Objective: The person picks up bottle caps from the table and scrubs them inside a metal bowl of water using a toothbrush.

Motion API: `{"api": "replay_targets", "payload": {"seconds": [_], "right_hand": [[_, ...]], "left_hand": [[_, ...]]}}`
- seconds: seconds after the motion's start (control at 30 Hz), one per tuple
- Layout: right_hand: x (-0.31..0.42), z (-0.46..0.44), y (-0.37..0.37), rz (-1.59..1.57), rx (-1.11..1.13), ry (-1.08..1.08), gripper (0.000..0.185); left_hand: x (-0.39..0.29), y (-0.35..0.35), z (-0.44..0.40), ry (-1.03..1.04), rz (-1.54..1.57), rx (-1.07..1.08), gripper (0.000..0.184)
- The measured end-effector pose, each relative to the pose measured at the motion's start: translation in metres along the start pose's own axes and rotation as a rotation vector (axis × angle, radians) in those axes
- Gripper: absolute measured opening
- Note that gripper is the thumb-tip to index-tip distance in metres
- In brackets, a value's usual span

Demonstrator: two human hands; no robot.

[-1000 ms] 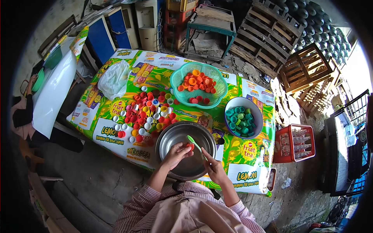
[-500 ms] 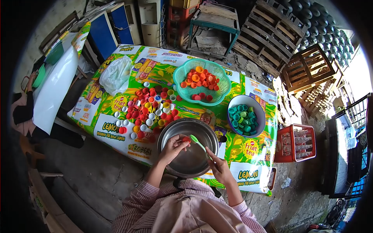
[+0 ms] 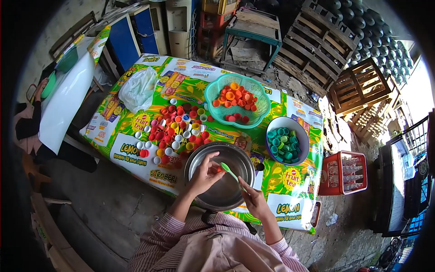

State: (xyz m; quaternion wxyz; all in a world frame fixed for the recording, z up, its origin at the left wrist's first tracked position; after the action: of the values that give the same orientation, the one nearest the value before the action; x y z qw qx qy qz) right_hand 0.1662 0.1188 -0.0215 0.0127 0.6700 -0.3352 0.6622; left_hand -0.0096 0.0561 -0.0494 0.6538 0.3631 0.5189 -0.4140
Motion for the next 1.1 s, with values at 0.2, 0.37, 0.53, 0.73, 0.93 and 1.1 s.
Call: {"api": "replay_targets", "payload": {"seconds": [0.2, 0.37, 0.53, 0.73, 0.93, 1.1], "right_hand": [[0.006, -0.002, 0.008, 0.044, 0.022, 0.000, 0.058], [0.010, 0.003, 0.002, 0.109, -0.069, -0.084, 0.054], [0.003, 0.001, 0.001, 0.202, -0.125, -0.063, 0.053], [0.010, -0.003, 0.004, 0.218, -0.167, -0.149, 0.053], [0.012, -0.003, 0.002, 0.307, -0.161, -0.099, 0.053], [0.018, 0.000, 0.004, 0.364, -0.118, -0.112, 0.053]], "left_hand": [[0.000, 0.004, -0.002, 0.133, -0.026, -0.044, 0.087], [0.000, -0.002, -0.002, 0.176, -0.150, -0.099, 0.095], [0.002, -0.002, 0.000, 0.130, -0.003, -0.071, 0.097], [-0.002, -0.007, 0.005, 0.176, -0.183, -0.142, 0.097], [-0.007, -0.007, 0.008, 0.196, -0.189, -0.147, 0.097], [0.003, -0.009, 0.005, 0.039, 0.110, -0.121, 0.090]]}}
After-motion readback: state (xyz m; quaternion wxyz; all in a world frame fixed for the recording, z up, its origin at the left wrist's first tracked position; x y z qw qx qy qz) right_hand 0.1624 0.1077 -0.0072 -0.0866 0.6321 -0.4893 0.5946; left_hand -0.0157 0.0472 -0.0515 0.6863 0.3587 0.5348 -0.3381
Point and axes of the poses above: each hand's wrist, its own z-axis away from the middle knuckle, its own y-axis out of the palm, x = y × z, the point moved 6 cm from there along -z, towards the middle knuckle, and after that the axes turned 10 degrees about -y, right-handed, at the moved point
